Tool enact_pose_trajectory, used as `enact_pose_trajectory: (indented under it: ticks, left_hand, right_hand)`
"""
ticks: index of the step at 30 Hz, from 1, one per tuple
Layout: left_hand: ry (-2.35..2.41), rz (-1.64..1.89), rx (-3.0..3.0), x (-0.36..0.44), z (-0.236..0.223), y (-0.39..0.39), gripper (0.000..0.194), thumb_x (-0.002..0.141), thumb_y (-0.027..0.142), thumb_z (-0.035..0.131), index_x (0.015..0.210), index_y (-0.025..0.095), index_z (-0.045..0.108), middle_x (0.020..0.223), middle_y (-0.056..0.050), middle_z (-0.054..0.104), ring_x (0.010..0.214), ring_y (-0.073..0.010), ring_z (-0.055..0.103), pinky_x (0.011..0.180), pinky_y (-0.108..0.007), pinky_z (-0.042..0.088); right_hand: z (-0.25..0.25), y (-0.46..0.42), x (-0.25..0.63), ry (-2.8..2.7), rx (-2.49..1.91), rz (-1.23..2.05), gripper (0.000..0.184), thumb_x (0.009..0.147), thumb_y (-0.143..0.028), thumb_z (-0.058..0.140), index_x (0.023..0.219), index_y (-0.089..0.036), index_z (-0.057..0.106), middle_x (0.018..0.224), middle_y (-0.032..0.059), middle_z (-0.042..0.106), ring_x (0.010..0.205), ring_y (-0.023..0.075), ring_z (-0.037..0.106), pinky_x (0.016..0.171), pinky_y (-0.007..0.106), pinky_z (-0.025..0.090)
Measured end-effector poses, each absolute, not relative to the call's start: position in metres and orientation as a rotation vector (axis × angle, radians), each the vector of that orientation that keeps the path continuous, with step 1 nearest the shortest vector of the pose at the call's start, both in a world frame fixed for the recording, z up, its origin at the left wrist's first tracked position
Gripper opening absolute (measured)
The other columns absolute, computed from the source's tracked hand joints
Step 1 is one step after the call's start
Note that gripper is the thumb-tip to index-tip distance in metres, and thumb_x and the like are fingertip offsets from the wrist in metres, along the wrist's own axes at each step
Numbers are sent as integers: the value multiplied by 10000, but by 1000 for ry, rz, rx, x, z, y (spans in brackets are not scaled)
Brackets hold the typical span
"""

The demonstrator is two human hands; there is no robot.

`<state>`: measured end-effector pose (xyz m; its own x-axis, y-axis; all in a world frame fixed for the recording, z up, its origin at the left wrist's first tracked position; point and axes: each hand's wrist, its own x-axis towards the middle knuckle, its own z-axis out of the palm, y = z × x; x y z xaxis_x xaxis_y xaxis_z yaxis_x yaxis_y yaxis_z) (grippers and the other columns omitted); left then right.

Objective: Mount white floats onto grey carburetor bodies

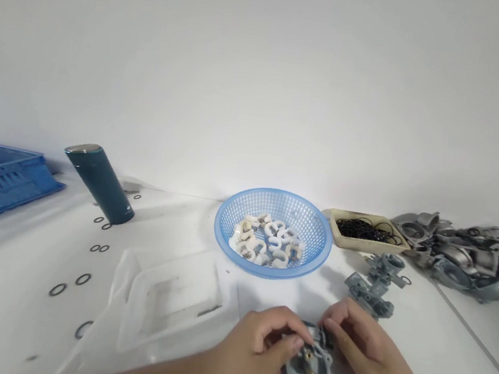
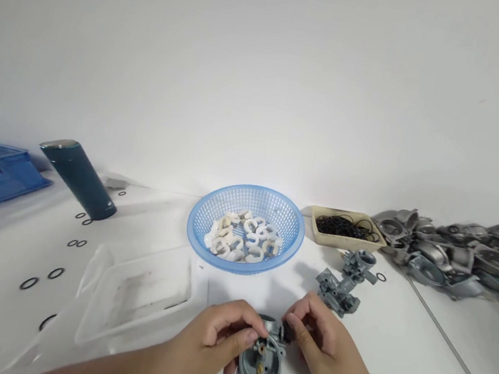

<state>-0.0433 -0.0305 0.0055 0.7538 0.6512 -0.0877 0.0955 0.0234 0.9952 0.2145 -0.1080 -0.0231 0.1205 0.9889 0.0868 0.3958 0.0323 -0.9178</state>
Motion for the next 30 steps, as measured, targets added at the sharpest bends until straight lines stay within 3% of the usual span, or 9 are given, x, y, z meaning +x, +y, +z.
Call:
enact_pose_trajectory:
  ticks: [8, 12, 15, 18, 20, 26, 30]
  left_hand:
    - [607, 430, 1487, -44, 7, -22, 328, 1061, 478, 779, 1199, 184, 824, 815, 32, 605, 557, -68, 573, 549, -181, 546]
    - [598, 430, 1507, -45, 5, -21, 377, 1076, 527, 737, 1241, 207, 850, 960, -22, 683, 594, -69, 584, 569, -202, 582]
    - [642, 424, 1529, -46, 1, -16, 414, 1080, 548, 714, 1275, 208, 846, 926, -24, 702, 556, -71, 587, 534, -191, 526]
    - [689, 410, 1533, -47, 1, -11, 398, 1102, 509, 681, 1290, 195, 837, 775, 12, 654, 501, -77, 592, 500, -170, 428]
    - [710, 400, 1529, -47, 3, -11, 375, 1101, 475, 681, 1287, 192, 842, 739, 22, 637, 501, -82, 602, 511, -174, 434]
    - [827, 370, 1560, -44, 9, -21, 419, 968, 380, 841, 1362, 240, 868, 792, -21, 744, 570, -130, 679, 545, -212, 516]
    - [879, 384, 1504, -42, 5, -22, 490, 973, 466, 850, 1407, 240, 870, 851, -64, 808, 573, -139, 702, 523, -208, 507]
  right_hand:
    - [-12, -103, 238, -1608, -1612, 785, 495, 1110, -688, 683, 861, -261, 696, 789, 10, 669, 715, 219, 596, 639, 322, 457]
    - [-5, -105, 242, -1609, -1595, 900, 452, 1103, -641, 699, 853, -264, 696, 750, 1, 645, 663, 202, 546, 591, 308, 408]
    - [-4, -106, 243, -1609, -1622, 938, 426, 1101, -610, 693, 855, -262, 673, 751, -8, 618, 672, 196, 514, 596, 304, 377]
    - [-3, -106, 244, -1625, -1696, 940, 399, 1110, -571, 685, 874, -249, 674, 807, -2, 641, 724, 198, 526, 636, 311, 379]
    - [-2, -105, 245, -1633, -1744, 945, 398, 1130, -568, 655, 903, -243, 693, 829, 3, 650, 749, 203, 533, 661, 317, 382]
    - [4, -108, 247, -1612, -1773, 884, 425, 1131, -615, 613, 934, -257, 729, 817, 6, 633, 743, 216, 537, 662, 328, 386]
    - [13, -113, 242, -1571, -1673, 838, 457, 1136, -670, 631, 943, -270, 734, 864, 14, 663, 779, 222, 592, 677, 322, 443]
